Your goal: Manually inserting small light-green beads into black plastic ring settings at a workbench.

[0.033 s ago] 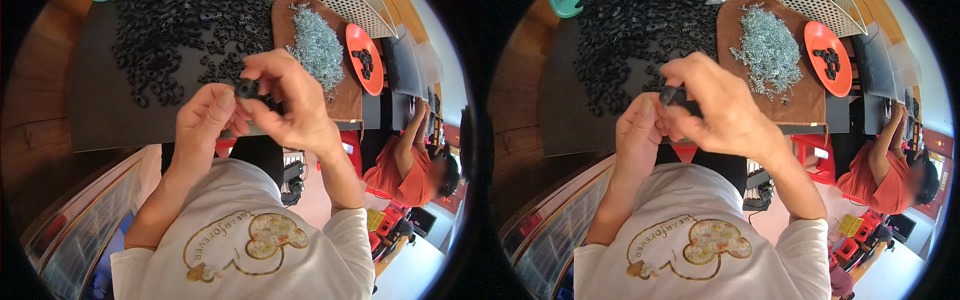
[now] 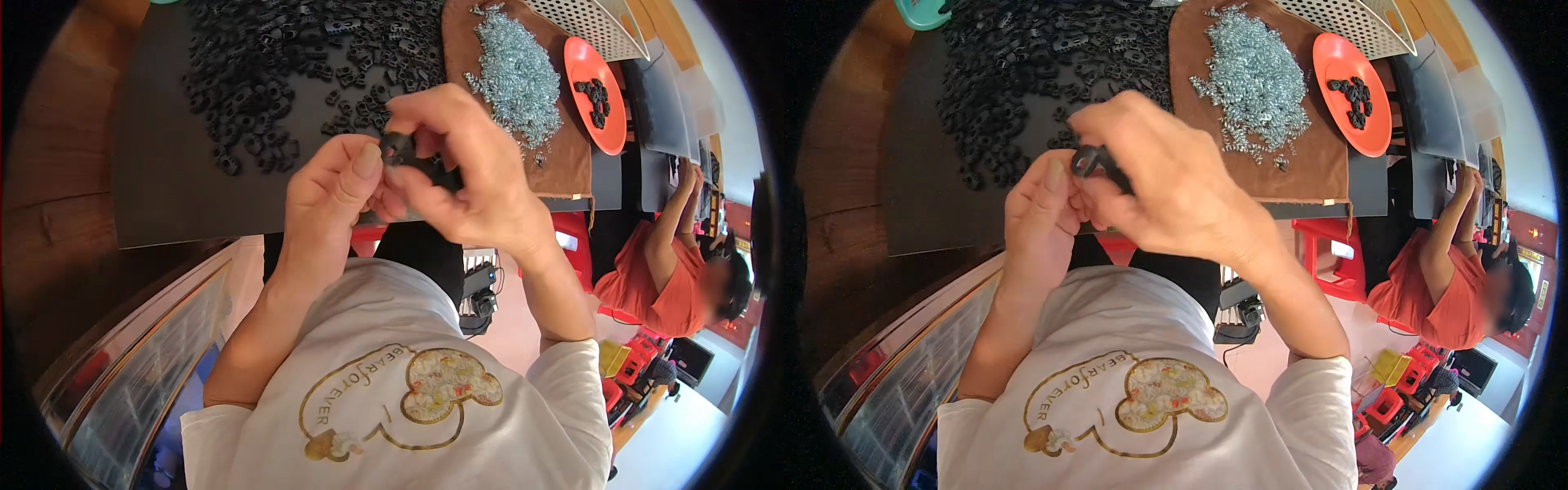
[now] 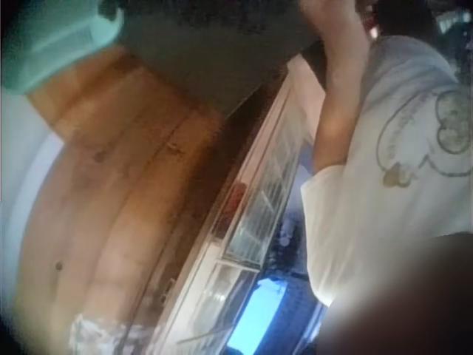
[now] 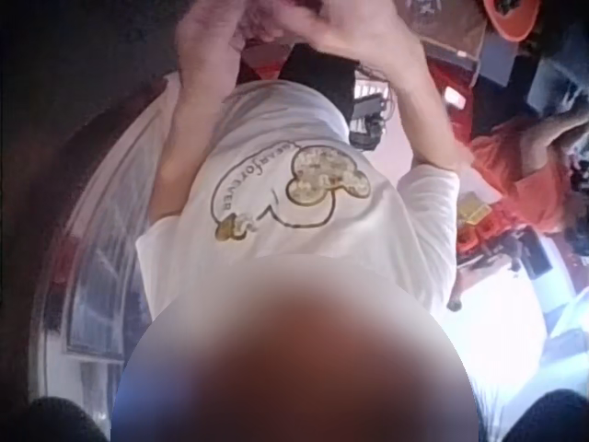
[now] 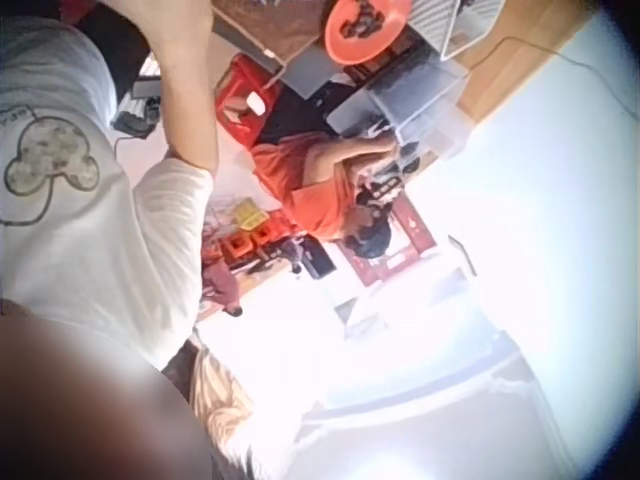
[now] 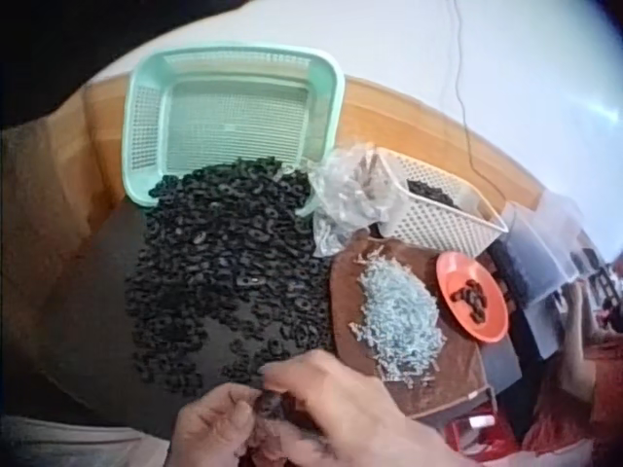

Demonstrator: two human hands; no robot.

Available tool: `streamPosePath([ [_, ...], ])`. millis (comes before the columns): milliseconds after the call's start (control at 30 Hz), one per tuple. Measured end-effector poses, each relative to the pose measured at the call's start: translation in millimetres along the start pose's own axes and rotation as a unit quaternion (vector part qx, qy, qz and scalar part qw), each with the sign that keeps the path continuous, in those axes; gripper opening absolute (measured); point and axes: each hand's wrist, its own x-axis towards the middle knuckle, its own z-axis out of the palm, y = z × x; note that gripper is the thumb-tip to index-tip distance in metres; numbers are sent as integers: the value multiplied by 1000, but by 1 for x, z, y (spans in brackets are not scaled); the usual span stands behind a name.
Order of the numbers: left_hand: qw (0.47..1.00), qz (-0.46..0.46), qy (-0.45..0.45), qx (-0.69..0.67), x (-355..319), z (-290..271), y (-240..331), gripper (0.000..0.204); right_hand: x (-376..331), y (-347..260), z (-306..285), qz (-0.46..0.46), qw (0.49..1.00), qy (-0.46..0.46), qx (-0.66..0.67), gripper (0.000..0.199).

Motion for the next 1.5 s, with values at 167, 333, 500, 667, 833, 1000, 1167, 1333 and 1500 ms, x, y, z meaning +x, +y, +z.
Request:
streamPosePath([
  [167, 1000, -13, 9, -20, -2, -1, -2, 26, -7, -1, 11, -30, 999, 35, 16, 40],
  [333, 999, 14, -7, -50, -4, -4, -5, 21, -18, -35, -16, 10, 944, -43, 327, 33],
  [500, 997, 61, -42, -3, -8, -13, -7, 18, 0, -86, -15, -68, 686, -172, 704, 31],
  [667, 997, 56, -59, -8, -5, -13, -9, 19, 20, -112, -26, 97, 508, -364, 775, 33],
  [833, 997, 44, -64, -26, -2, -11, -10, 19, -1, -112, -26, 11, 543, -261, 798, 28],
  [1000, 997, 50, -40, -52, -2, -12, -8, 18, -33, -64, -14, -42, 888, -30, 458, 6],
  [1167, 998, 36, 4, -47, -8, -2, -8, 18, -35, -21, 6, 59, 997, 48, -29, 15],
  [1333, 999, 35, 10, -17, -9, -2, -9, 18, -31, -11, 12, 49, 997, 37, -44, 15],
  [1500, 998, 41, -21, 37, -11, 0, -9, 19, -28, -10, 15, 23, 998, 48, -17, 15],
])
